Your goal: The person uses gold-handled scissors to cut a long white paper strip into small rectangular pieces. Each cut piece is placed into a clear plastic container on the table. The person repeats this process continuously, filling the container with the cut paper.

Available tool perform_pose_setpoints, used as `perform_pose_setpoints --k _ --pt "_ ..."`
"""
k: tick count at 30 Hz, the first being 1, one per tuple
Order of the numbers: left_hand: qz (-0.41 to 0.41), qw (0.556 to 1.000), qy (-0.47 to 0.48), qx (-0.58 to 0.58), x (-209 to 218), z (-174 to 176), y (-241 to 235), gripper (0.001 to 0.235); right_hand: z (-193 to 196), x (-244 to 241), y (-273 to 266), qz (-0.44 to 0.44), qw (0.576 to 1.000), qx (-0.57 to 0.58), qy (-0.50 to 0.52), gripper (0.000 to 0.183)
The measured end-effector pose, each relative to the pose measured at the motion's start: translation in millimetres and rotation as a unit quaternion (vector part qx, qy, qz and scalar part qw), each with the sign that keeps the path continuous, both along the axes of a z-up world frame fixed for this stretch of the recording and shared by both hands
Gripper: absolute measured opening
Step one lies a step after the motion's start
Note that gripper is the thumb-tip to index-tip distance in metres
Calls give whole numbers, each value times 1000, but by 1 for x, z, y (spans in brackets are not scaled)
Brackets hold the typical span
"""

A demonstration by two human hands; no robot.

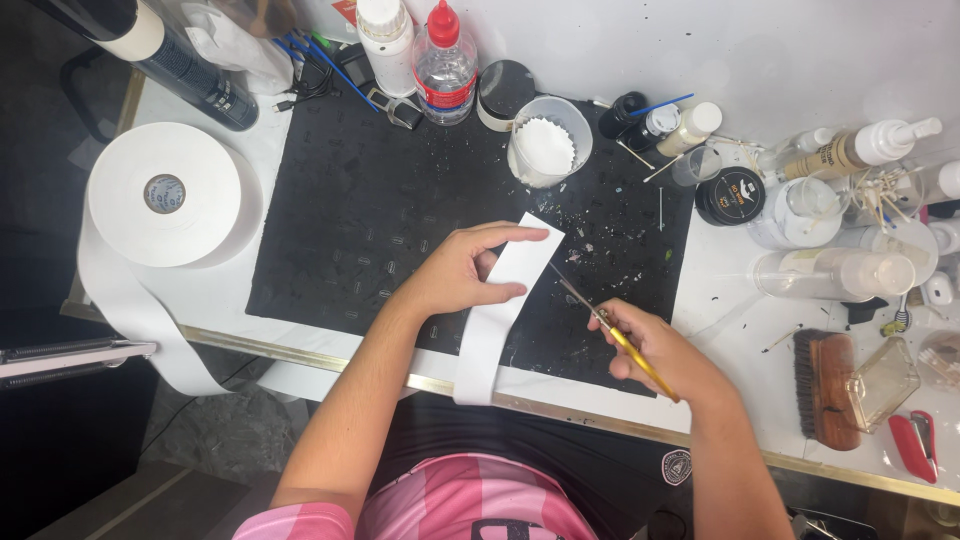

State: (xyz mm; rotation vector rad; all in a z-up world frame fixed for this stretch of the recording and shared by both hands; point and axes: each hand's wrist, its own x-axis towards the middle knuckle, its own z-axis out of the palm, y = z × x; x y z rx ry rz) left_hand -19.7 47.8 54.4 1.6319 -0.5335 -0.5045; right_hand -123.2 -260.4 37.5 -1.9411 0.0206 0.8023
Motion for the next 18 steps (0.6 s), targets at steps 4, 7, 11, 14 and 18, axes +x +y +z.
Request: perform_pose_setpoints --k 4,7,11,14,18 --pt "-18 1000 2 1 3 -2 -3 69 18 22 3 92 995 -37 5 60" --pt "-41 999 1 -19 4 -3 -6 70 23 36 11 133 991 -19 -22 60" --pt "-48 998 3 -30 5 -6 -9 70 24 50 22 114 993 -10 -21 56" --pt "-50 998 9 -36 3 -9 -10 71 24 56 26 111 993 -19 -20 53" --pt "-48 998 11 -33 4 -12 -9 71 24 58 27 106 994 -11 -26 45"
